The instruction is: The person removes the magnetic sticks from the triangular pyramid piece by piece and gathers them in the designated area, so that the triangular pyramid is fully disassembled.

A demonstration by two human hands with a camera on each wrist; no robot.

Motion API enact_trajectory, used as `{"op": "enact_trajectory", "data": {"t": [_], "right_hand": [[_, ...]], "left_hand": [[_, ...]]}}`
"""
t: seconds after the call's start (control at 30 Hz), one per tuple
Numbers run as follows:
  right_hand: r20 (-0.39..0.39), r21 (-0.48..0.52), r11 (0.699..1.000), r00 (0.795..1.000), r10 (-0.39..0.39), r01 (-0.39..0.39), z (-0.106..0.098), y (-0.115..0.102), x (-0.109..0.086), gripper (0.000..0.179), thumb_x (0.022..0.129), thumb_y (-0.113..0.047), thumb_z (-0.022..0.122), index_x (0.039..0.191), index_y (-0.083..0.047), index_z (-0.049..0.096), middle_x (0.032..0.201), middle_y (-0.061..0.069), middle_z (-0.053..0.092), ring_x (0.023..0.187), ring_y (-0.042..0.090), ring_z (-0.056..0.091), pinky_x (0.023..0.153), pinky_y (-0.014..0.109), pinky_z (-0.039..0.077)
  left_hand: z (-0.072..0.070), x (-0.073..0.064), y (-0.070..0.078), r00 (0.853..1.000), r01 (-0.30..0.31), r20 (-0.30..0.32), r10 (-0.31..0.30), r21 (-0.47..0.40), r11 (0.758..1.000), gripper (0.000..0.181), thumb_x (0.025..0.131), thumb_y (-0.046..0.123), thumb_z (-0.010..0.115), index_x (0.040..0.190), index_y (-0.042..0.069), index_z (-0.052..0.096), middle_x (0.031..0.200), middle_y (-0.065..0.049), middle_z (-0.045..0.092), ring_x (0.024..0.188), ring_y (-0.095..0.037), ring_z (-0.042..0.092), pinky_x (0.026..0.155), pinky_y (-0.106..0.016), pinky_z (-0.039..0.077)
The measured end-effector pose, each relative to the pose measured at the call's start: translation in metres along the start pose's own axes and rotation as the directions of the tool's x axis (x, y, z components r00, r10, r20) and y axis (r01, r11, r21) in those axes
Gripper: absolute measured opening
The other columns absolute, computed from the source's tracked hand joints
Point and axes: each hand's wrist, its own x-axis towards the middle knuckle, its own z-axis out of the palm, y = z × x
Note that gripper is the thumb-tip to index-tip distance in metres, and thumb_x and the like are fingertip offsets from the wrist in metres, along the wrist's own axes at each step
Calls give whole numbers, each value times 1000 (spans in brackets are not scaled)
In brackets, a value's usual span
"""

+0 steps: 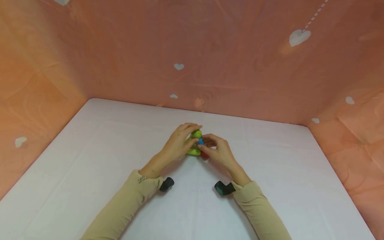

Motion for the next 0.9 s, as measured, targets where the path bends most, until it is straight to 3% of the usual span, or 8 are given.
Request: {"op": "enact_trajectory", "data": {"t": [0.6, 0.9], "right_hand": [[-14, -27, 999, 1000, -18, 18, 0, 0, -1, 27, 86, -11, 71, 109, 0, 67, 101, 14, 72, 87, 26, 69, 79, 37, 56], [-14, -9, 999, 999, -32, 32, 1, 1, -1, 26, 86, -10, 71, 109, 1, 67, 101, 15, 71, 88, 28, 69, 80, 39, 56]], "left_hand": [[2, 2, 1, 1000, -26, -11, 26, -5, 1000, 29, 90, 5, 64, 119, 2, 64, 116, -12, 63, 109, -29, 57, 97, -42, 46], [2, 2, -3, 999, 11, -47, -20, -188, 982, 31, 86, 1, 67, 117, 0, 65, 113, -14, 64, 101, -28, 64, 88, -35, 53]]}}
